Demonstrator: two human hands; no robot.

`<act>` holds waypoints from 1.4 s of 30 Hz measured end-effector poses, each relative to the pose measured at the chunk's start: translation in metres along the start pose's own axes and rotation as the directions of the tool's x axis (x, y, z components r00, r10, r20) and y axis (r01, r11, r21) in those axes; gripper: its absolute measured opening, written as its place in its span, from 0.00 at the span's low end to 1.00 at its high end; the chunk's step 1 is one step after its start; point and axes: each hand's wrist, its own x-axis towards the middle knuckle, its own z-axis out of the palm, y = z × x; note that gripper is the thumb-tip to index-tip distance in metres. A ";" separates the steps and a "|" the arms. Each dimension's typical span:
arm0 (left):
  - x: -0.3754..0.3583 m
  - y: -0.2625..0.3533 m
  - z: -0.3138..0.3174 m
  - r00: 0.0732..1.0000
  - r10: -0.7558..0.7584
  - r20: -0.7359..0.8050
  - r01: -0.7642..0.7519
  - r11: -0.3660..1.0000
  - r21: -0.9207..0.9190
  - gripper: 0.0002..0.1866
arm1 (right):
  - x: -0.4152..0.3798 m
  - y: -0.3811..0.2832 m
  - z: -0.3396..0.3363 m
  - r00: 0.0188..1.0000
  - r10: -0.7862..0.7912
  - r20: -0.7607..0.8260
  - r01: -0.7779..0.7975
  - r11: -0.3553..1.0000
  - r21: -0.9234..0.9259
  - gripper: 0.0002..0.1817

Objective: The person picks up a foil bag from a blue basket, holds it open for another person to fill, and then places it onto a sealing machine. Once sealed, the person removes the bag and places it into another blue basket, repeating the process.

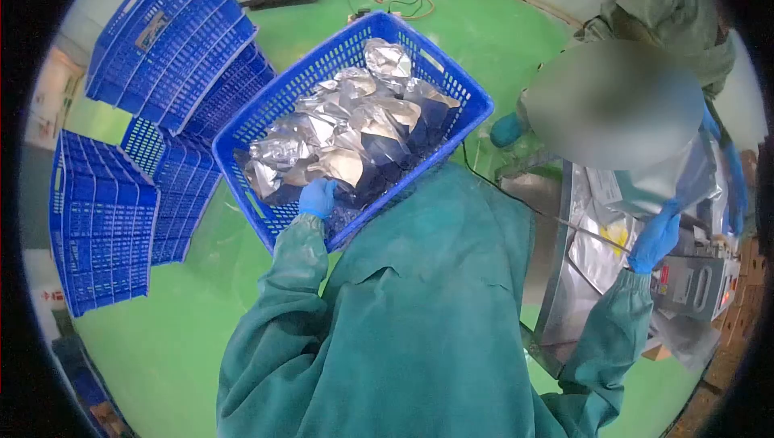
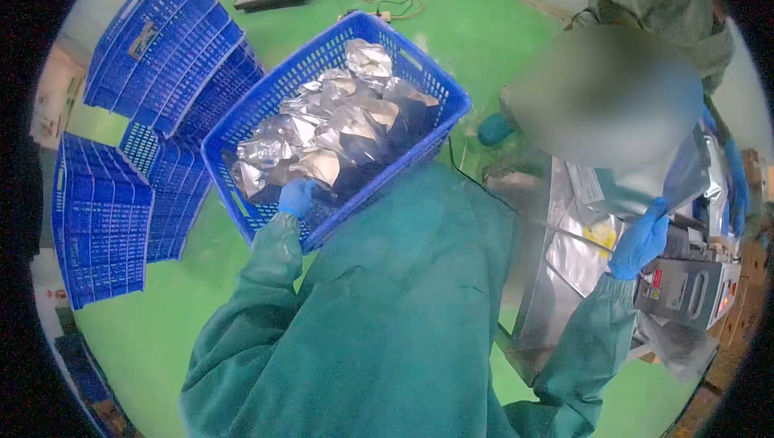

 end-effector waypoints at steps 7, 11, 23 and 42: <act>0.024 -0.054 0.037 0.925 0.209 0.316 -0.239 0.969 0.061 0.25 | -0.003 -0.011 0.000 1.000 -0.007 0.010 0.007 1.000 0.031 0.26; 0.011 -0.013 -0.008 0.959 0.192 0.209 -0.230 0.957 0.174 0.25 | 0.011 0.018 -0.004 0.984 -0.149 -0.100 0.157 0.984 0.086 0.24; -0.005 0.109 -0.169 0.859 0.439 -0.261 -0.448 0.894 0.028 0.22 | -0.060 -0.112 -0.007 0.763 -0.507 0.401 0.446 0.862 0.241 0.26; -0.140 0.392 -0.219 0.291 0.655 -0.697 -0.945 0.085 -0.315 0.20 | -0.004 -0.146 0.104 0.901 -0.432 0.044 0.164 0.433 0.886 0.22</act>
